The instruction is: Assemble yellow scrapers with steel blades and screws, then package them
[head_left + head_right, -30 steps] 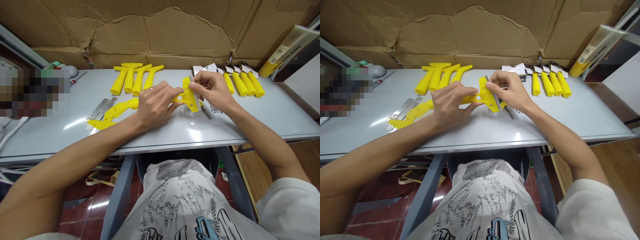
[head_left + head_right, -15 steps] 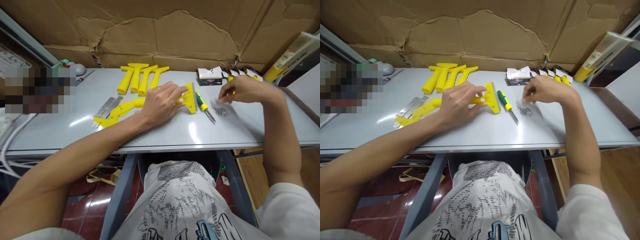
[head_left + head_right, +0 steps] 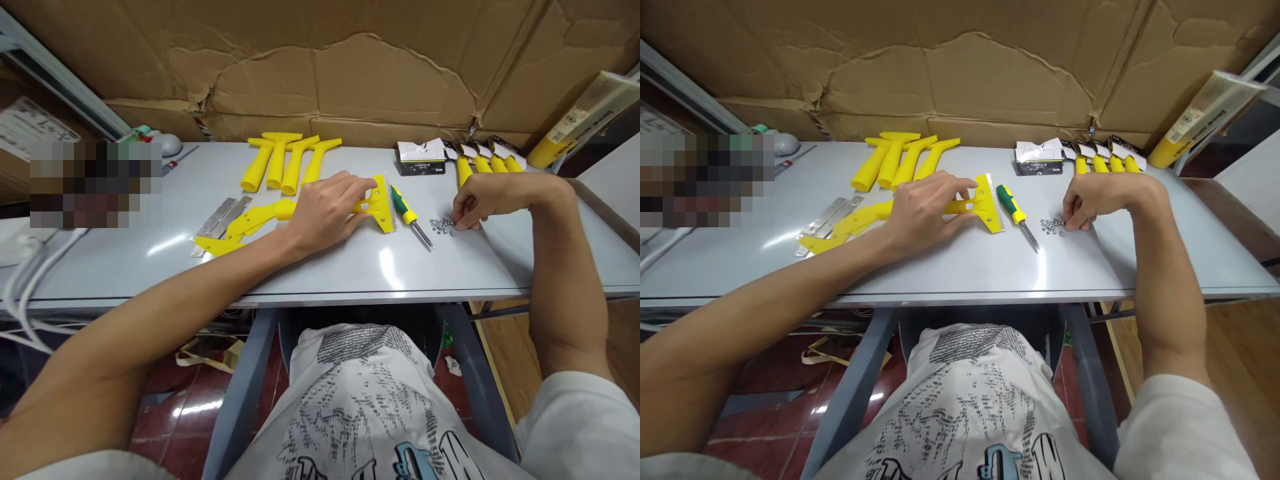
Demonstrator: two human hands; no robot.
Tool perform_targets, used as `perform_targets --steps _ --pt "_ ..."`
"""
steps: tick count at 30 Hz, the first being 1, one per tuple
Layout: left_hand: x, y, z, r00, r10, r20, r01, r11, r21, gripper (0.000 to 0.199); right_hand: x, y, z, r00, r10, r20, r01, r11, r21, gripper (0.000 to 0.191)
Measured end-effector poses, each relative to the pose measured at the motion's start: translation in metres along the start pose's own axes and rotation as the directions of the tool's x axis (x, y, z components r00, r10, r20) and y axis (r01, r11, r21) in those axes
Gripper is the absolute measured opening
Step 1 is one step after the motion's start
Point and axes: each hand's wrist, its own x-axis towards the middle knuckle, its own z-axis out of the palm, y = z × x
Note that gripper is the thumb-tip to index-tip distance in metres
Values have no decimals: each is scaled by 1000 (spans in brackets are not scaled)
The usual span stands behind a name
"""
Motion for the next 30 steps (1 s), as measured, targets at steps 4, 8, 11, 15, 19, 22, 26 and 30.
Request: perform_targets --steps 4,8,11,15,19,22,26,30 --pt "0 0 1 1000 -3 -1 3 1000 -24 37 -7 -6 2 999 -2 -42 2 1000 15 23" --pt "0 1 1 1000 7 -14 -7 1000 -23 38 -7 -5 4 997 -11 -74 17 996 83 21" --pt "0 1 1 1000 8 -16 -9 1000 -25 38 -1 2 4 999 -16 -45 21 994 108 23" --pt "-1 1 1 1000 6 -9 -6 1000 -28 38 1 12 1 991 -102 -88 108 992 64 29" --pt "-1 1 2 1000 17 -20 -18 999 -45 37 -12 2 -5 941 -170 -292 193 980 53 23" --pt "-1 3 2 999 33 -37 -35 997 -65 37 -16 -27 1 829 -267 -491 366 924 114 23" --pt "-1 5 1 997 58 -51 -61 997 -52 35 -4 -73 25 630 -343 -697 645 731 223 32" --pt "-1 8 0 997 56 -48 -59 996 -63 37 16 -101 47 499 -354 -791 720 677 152 29"
